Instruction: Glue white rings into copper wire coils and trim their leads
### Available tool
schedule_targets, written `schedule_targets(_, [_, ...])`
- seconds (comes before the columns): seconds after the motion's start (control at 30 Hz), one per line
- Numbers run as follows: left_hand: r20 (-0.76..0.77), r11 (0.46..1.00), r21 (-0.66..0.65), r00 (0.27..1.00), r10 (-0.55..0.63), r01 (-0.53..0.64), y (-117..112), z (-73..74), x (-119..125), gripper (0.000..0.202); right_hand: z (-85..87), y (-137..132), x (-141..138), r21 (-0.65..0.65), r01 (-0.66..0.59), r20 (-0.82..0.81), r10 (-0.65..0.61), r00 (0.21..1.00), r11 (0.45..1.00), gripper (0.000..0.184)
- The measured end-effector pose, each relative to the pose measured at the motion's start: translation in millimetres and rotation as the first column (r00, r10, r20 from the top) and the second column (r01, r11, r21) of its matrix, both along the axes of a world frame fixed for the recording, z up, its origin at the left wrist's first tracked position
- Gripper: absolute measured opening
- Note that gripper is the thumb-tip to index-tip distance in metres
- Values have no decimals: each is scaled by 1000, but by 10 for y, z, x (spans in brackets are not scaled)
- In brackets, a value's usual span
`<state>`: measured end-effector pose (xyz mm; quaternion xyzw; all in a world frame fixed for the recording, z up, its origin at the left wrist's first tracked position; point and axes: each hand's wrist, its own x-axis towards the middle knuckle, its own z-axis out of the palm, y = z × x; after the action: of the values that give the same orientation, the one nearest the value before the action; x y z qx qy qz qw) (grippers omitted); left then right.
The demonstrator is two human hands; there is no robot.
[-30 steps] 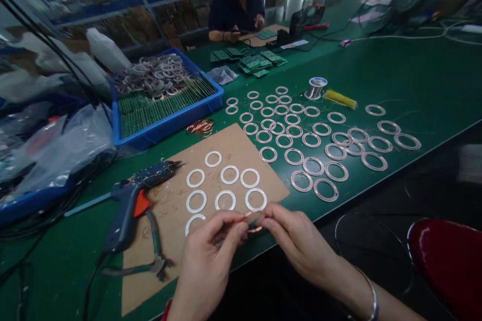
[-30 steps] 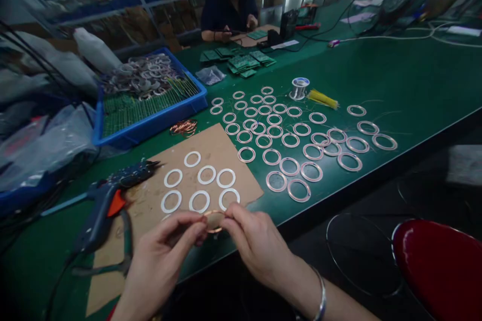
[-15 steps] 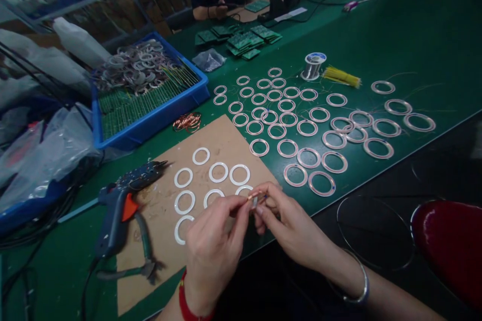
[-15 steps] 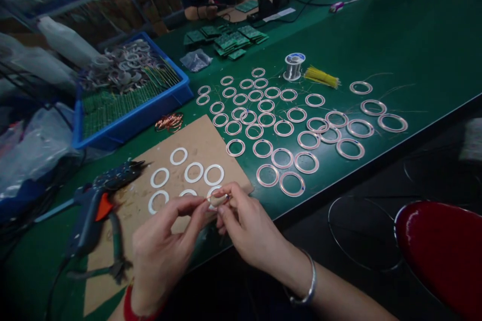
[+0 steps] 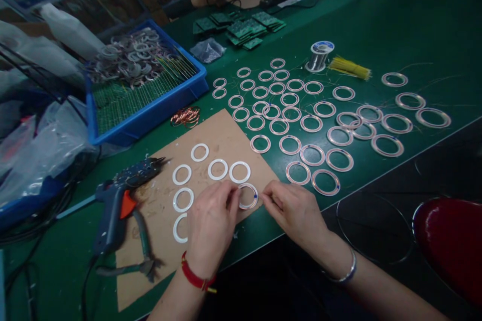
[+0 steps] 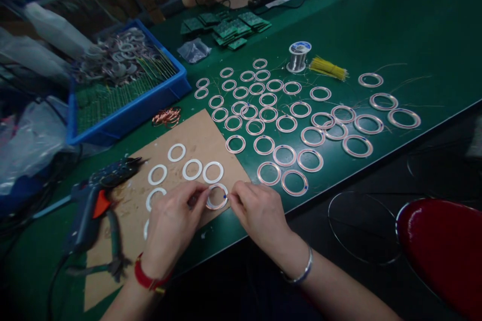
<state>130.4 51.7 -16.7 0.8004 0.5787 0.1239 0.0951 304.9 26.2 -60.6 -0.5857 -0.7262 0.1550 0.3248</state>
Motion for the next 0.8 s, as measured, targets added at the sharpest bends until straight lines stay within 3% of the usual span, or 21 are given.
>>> schedule_targets(0.13, [-6,1000,11,1000,-8,8,30,-26,21,20,-5,12,-13,16,-4,4,4,1000,1000,17])
schedule_targets(0.27, [60,988,156,998,-10,0,-19,87,-120,16,9,0,8,15,-6,-90,7,996,1000,11])
schedule_targets(0.37, [11,959,277,998,58,-59,-157,204,-528,14,28,-42,51,107,-34,-158,51,986,994,14])
schedule_targets(0.47, [-210,947,287,955,209,-144,-362,213,-1195,26,13,-87,94,186,-148,-57,161,985,971,27])
schedule_targets(0.57, [-427,989,148,903,45,21,-584,99,-1857,37,-38,-99,110,174,-193,22,192,981,966,30])
schedule_targets(0.63, [-488,996,40,872,-45,74,-702,1,-2136,50,-70,-87,104,160,-204,41,200,979,966,32])
schedule_targets(0.7, [-488,996,-26,869,-86,84,-767,-73,-2242,57,-87,-71,93,150,-212,61,205,977,966,32])
schedule_targets(0.8, [-461,988,-45,875,-149,145,-758,-98,-2195,60,-86,-59,78,151,-222,106,208,972,963,29])
